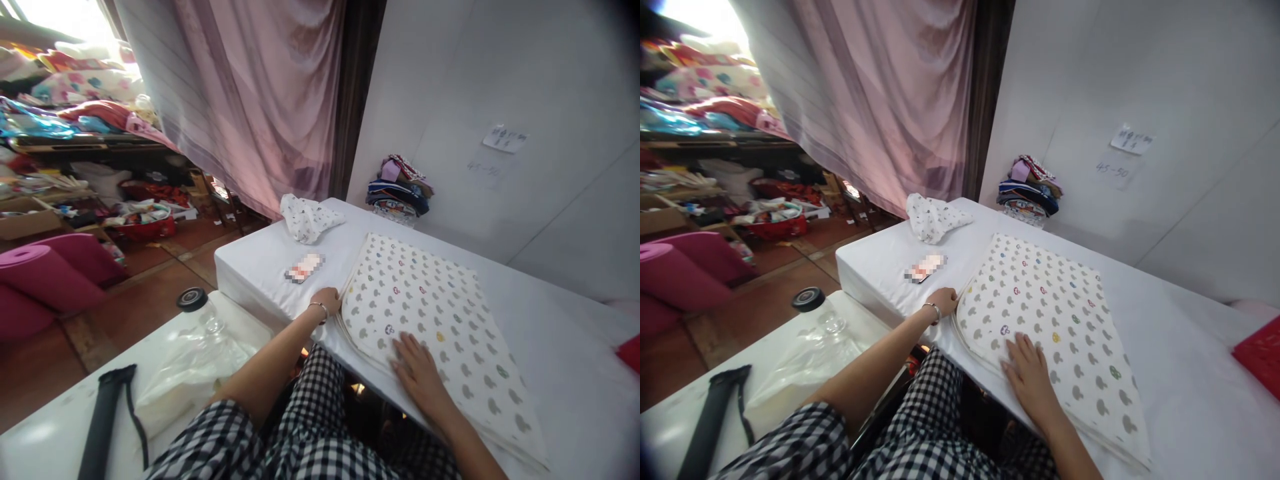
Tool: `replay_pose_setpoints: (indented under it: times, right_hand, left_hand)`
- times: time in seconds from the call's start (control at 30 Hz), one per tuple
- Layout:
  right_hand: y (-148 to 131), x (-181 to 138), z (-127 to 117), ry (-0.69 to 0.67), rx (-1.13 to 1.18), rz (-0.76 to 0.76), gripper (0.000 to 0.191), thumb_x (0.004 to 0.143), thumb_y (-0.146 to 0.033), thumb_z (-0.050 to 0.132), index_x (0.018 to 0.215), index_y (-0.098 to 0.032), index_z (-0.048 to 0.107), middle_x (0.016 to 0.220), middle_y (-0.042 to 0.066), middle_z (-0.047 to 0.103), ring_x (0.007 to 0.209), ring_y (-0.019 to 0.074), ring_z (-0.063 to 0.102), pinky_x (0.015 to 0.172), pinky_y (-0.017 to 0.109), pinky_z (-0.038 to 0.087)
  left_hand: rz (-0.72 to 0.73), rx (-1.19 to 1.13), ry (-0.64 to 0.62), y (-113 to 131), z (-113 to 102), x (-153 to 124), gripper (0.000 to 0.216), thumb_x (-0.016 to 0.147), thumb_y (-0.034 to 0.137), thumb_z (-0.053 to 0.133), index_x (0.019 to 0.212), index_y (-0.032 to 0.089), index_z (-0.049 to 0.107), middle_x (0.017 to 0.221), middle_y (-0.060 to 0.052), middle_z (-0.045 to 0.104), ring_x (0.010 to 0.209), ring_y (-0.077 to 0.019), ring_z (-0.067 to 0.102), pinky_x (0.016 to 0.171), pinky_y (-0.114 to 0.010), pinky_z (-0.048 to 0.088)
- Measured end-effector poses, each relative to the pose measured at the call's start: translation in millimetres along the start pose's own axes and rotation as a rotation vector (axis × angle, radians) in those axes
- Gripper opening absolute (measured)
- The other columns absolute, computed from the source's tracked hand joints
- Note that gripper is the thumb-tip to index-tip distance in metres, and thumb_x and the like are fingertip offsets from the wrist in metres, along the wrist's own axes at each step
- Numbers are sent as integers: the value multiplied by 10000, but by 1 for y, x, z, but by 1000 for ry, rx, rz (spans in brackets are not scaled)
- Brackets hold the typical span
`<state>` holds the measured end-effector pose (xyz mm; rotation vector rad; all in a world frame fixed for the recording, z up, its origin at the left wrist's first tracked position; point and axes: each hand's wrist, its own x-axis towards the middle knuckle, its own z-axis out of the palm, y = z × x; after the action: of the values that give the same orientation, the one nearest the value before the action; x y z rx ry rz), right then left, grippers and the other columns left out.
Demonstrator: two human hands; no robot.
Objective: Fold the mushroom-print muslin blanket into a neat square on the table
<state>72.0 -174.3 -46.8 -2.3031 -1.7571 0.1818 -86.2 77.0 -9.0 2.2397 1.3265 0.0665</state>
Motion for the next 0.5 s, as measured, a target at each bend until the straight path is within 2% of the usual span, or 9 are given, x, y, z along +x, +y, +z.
replay_pose_setpoints:
  times: [0.2,0.3,0.4,0.5]
  right_hand:
    - [-1,-2,11,69,-106,-63,494,887,-483,301,1298,-246,438,1432,44,268,1320,229,215,1066,476,175]
    - [0,-2,14,92,-107,-62,488,884,-483,312,1294,-251,443,1427,43,276,1316,232,229,1063,481,184]
    - [2,-2,14,84,-74,-58,485,881,-484,324,1292,-256,446,1429,33,270,1322,233,211,1073,484,164]
    - [6,-2,11,40,-2,-44,483,883,-482,320,1291,-257,446,1430,28,266,1325,226,201,1076,479,168]
  left_hand:
    - [25,-28,124,7,2,-8,390,846,489,319,899,229,605,981,-40,621,891,-178,574,741,-277,437]
    - [36,5,117,12,5,-9,402,804,545,372,850,226,613,989,-44,610,868,-184,580,733,-283,438]
    - [29,62,87,13,9,-8,307,777,447,450,824,199,625,1004,-79,604,885,-215,585,735,-304,442]
    - [21,96,81,10,10,-6,260,780,341,437,862,185,628,1037,-103,595,943,-236,575,768,-325,440]
